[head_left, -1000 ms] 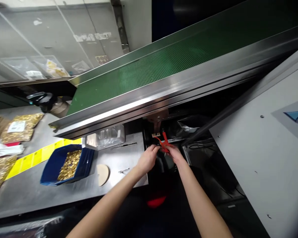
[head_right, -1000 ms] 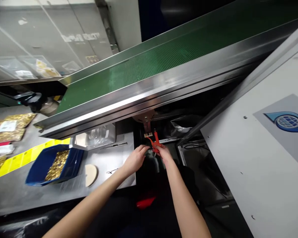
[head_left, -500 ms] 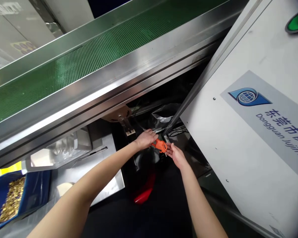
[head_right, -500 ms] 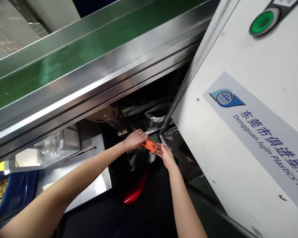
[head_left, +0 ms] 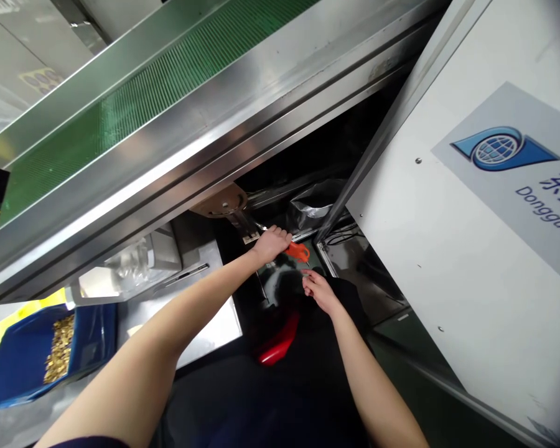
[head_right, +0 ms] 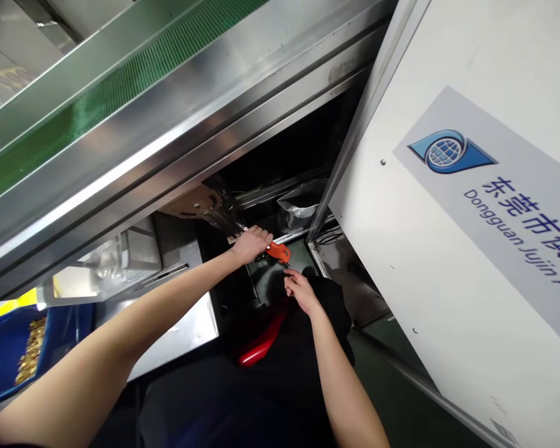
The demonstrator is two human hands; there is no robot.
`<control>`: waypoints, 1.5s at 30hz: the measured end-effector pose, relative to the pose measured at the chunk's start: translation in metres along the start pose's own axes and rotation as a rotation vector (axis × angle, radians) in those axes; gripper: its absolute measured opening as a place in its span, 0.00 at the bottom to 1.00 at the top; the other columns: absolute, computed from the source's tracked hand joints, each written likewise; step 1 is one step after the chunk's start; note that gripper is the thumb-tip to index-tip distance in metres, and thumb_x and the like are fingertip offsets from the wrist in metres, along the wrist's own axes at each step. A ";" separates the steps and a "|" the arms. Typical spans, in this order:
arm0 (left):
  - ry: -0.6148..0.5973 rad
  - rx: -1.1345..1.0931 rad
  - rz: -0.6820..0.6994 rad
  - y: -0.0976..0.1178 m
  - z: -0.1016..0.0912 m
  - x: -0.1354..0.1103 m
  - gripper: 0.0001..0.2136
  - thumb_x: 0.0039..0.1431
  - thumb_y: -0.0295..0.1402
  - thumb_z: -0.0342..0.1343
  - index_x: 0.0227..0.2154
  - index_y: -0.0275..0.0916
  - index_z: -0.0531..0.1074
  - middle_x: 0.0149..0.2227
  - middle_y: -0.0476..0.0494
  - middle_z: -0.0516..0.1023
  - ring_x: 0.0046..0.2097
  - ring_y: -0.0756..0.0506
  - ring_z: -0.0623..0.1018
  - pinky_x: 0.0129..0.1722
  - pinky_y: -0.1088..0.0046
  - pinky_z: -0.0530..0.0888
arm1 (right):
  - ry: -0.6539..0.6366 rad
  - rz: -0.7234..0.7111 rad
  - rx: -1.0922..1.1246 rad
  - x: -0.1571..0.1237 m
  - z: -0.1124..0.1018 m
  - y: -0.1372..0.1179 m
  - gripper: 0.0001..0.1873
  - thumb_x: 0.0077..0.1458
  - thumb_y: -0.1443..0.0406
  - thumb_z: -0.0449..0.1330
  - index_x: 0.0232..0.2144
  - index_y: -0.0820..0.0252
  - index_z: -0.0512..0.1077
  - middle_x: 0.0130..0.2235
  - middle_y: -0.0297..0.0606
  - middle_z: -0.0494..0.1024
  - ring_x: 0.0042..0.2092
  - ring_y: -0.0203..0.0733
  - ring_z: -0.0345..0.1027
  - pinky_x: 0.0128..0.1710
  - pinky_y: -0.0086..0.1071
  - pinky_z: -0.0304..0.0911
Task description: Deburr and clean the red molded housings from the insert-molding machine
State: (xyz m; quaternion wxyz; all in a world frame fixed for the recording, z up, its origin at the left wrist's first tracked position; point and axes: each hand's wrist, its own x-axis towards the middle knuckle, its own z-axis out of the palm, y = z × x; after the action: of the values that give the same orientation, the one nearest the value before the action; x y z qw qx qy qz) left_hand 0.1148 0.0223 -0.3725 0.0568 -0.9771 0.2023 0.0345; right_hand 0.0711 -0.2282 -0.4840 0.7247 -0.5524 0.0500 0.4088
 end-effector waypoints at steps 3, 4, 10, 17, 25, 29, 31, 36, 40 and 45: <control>-0.013 0.012 -0.015 0.009 0.000 0.003 0.11 0.67 0.19 0.47 0.44 0.30 0.74 0.40 0.31 0.80 0.43 0.37 0.78 0.46 0.60 0.66 | 0.010 0.019 0.134 0.002 0.004 0.002 0.32 0.48 0.64 0.73 0.55 0.55 0.71 0.34 0.30 0.80 0.32 0.34 0.73 0.34 0.29 0.69; -0.019 0.016 -0.020 0.012 0.000 0.004 0.11 0.67 0.19 0.47 0.44 0.29 0.74 0.40 0.30 0.80 0.43 0.36 0.78 0.45 0.60 0.65 | 0.014 0.018 0.188 0.003 0.005 0.002 0.34 0.46 0.68 0.73 0.55 0.54 0.71 0.40 0.33 0.83 0.39 0.37 0.77 0.40 0.31 0.72; -0.037 0.026 -0.058 0.022 0.001 0.015 0.11 0.67 0.19 0.47 0.44 0.29 0.74 0.40 0.30 0.81 0.42 0.35 0.78 0.45 0.59 0.65 | 0.113 -0.009 0.502 0.012 -0.008 -0.010 0.16 0.57 0.58 0.63 0.47 0.53 0.75 0.61 0.41 0.77 0.66 0.42 0.68 0.68 0.42 0.65; -0.022 0.014 -0.034 0.031 0.013 0.015 0.12 0.68 0.20 0.46 0.47 0.28 0.74 0.41 0.29 0.80 0.43 0.35 0.78 0.49 0.57 0.65 | 0.322 0.019 0.638 0.017 -0.033 0.000 0.21 0.69 0.55 0.46 0.45 0.53 0.76 0.63 0.39 0.76 0.68 0.37 0.66 0.67 0.41 0.67; -0.008 0.020 0.039 0.036 0.013 0.006 0.12 0.68 0.20 0.47 0.45 0.30 0.74 0.40 0.32 0.81 0.43 0.37 0.78 0.56 0.55 0.64 | 0.396 0.022 0.588 0.014 -0.040 0.005 0.20 0.67 0.60 0.46 0.43 0.50 0.79 0.63 0.36 0.76 0.66 0.35 0.67 0.65 0.38 0.68; 0.000 0.021 0.082 0.047 0.010 0.004 0.12 0.69 0.21 0.45 0.44 0.31 0.75 0.39 0.34 0.81 0.43 0.38 0.78 0.60 0.56 0.63 | 0.341 0.070 0.513 0.016 -0.035 0.006 0.23 0.70 0.53 0.44 0.46 0.47 0.78 0.61 0.34 0.79 0.63 0.35 0.70 0.58 0.35 0.72; -0.002 0.025 0.065 0.046 0.011 0.006 0.12 0.70 0.21 0.45 0.44 0.30 0.75 0.40 0.33 0.81 0.43 0.38 0.78 0.62 0.54 0.62 | 0.273 0.165 0.443 0.017 -0.031 0.008 0.21 0.71 0.53 0.49 0.45 0.55 0.78 0.54 0.41 0.82 0.55 0.40 0.77 0.48 0.36 0.76; -0.016 0.035 0.007 0.023 0.012 0.006 0.12 0.68 0.20 0.47 0.46 0.30 0.75 0.41 0.32 0.81 0.45 0.38 0.77 0.64 0.50 0.61 | 0.210 0.324 0.243 0.011 -0.032 0.013 0.21 0.70 0.53 0.56 0.31 0.62 0.71 0.23 0.26 0.67 0.19 0.28 0.54 0.19 0.24 0.55; -0.015 0.028 0.025 0.007 0.011 -0.007 0.13 0.66 0.18 0.48 0.47 0.30 0.75 0.42 0.33 0.81 0.46 0.37 0.77 0.65 0.49 0.62 | 0.135 0.257 0.118 0.002 -0.029 0.002 0.13 0.65 0.57 0.64 0.34 0.62 0.72 0.23 0.24 0.65 0.21 0.27 0.55 0.21 0.23 0.56; -0.034 -0.014 0.083 0.005 0.020 -0.021 0.11 0.66 0.19 0.52 0.45 0.34 0.77 0.42 0.36 0.82 0.47 0.39 0.77 0.69 0.48 0.59 | -0.019 0.085 -0.042 0.007 0.010 -0.022 0.21 0.57 0.53 0.69 0.51 0.52 0.77 0.51 0.38 0.82 0.49 0.40 0.77 0.48 0.33 0.73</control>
State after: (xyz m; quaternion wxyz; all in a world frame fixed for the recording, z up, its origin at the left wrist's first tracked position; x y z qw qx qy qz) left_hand 0.0928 0.0279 -0.3913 0.0518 -0.9674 0.2416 0.0551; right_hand 0.0863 -0.2174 -0.4668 0.6954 -0.5610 0.0581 0.4455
